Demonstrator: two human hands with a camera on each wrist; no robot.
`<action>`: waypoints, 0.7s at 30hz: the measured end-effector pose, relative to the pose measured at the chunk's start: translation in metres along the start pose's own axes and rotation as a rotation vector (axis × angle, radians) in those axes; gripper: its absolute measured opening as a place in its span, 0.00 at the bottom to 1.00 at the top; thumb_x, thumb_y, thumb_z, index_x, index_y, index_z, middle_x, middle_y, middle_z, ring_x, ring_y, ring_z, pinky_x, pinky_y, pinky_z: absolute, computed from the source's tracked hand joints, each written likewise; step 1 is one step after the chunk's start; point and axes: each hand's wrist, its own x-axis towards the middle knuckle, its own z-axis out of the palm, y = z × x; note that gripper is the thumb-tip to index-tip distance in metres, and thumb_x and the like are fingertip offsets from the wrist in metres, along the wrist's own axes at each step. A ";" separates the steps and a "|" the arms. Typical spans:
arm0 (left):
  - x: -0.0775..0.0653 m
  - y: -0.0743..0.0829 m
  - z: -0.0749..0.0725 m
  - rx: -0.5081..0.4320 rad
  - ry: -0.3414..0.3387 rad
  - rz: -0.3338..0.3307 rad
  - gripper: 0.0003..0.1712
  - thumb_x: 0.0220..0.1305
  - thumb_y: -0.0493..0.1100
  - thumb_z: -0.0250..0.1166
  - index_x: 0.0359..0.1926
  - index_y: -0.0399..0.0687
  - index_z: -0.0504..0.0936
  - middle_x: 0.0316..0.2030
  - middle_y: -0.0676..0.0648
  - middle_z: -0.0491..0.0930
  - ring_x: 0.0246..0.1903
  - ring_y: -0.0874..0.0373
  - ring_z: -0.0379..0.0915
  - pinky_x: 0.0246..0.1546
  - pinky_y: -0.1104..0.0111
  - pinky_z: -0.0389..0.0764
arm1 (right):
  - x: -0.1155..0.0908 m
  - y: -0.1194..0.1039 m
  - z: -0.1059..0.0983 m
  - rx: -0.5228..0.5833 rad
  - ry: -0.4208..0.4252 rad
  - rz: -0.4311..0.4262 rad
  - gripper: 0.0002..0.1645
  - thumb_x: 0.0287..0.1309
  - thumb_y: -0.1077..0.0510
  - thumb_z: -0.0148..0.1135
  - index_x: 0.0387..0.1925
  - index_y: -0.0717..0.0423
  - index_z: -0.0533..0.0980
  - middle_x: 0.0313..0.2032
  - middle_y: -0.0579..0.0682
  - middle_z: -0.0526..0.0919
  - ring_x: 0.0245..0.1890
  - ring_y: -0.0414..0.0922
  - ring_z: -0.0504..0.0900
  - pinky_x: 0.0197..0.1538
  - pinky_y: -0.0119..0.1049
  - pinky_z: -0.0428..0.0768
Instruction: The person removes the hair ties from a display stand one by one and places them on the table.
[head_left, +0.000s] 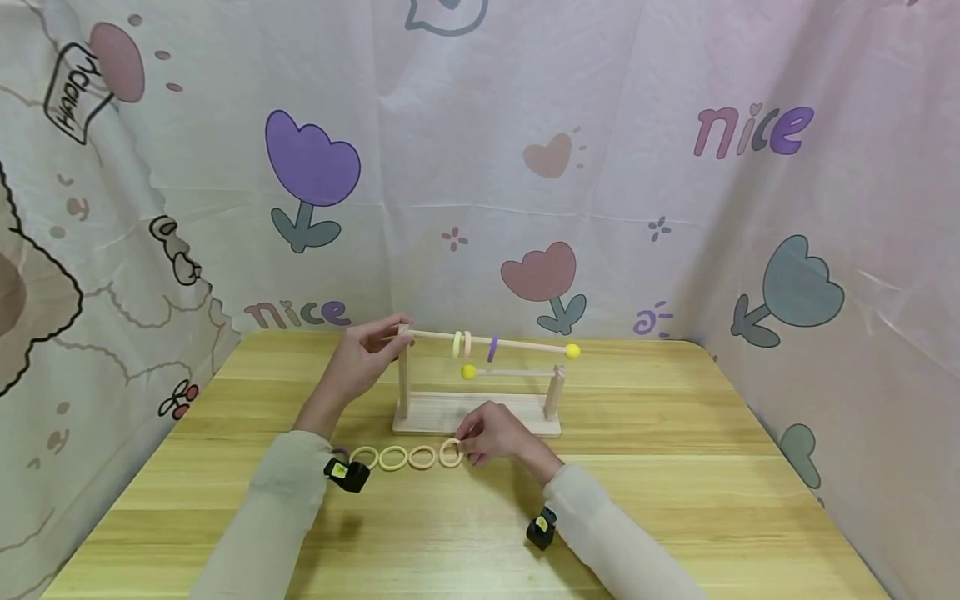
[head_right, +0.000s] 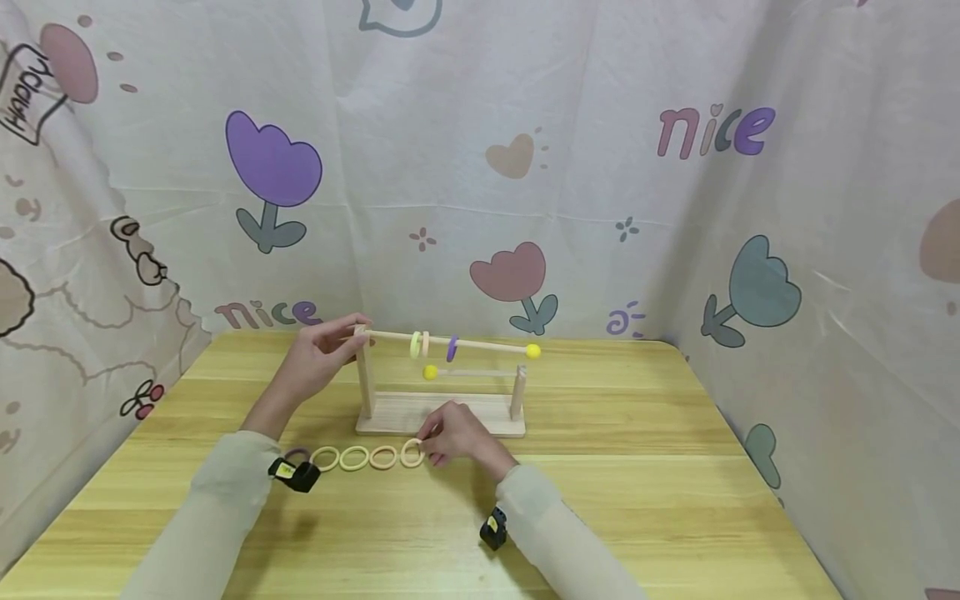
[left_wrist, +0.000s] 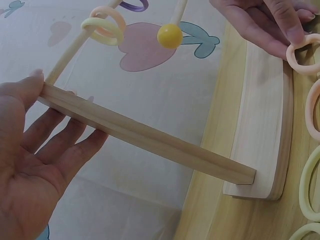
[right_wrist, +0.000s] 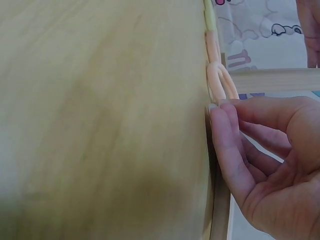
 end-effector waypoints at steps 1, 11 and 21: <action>0.000 0.000 0.000 0.000 0.000 -0.001 0.21 0.73 0.50 0.65 0.62 0.48 0.83 0.57 0.40 0.85 0.54 0.44 0.85 0.50 0.70 0.87 | 0.000 0.000 0.001 0.002 0.001 0.002 0.02 0.60 0.70 0.69 0.35 0.67 0.86 0.25 0.61 0.88 0.19 0.44 0.86 0.27 0.38 0.89; -0.001 0.002 -0.001 -0.007 0.005 -0.001 0.20 0.73 0.49 0.65 0.61 0.47 0.83 0.55 0.41 0.86 0.53 0.47 0.85 0.50 0.72 0.87 | 0.002 -0.001 0.004 0.000 0.017 0.022 0.02 0.60 0.69 0.70 0.34 0.66 0.86 0.25 0.60 0.88 0.19 0.44 0.86 0.27 0.38 0.89; -0.001 0.002 -0.001 -0.017 0.001 -0.001 0.21 0.73 0.49 0.65 0.62 0.46 0.83 0.56 0.40 0.85 0.54 0.46 0.85 0.51 0.71 0.86 | 0.002 -0.002 0.005 -0.010 0.024 0.028 0.02 0.60 0.68 0.70 0.34 0.66 0.85 0.24 0.58 0.88 0.19 0.44 0.86 0.26 0.37 0.89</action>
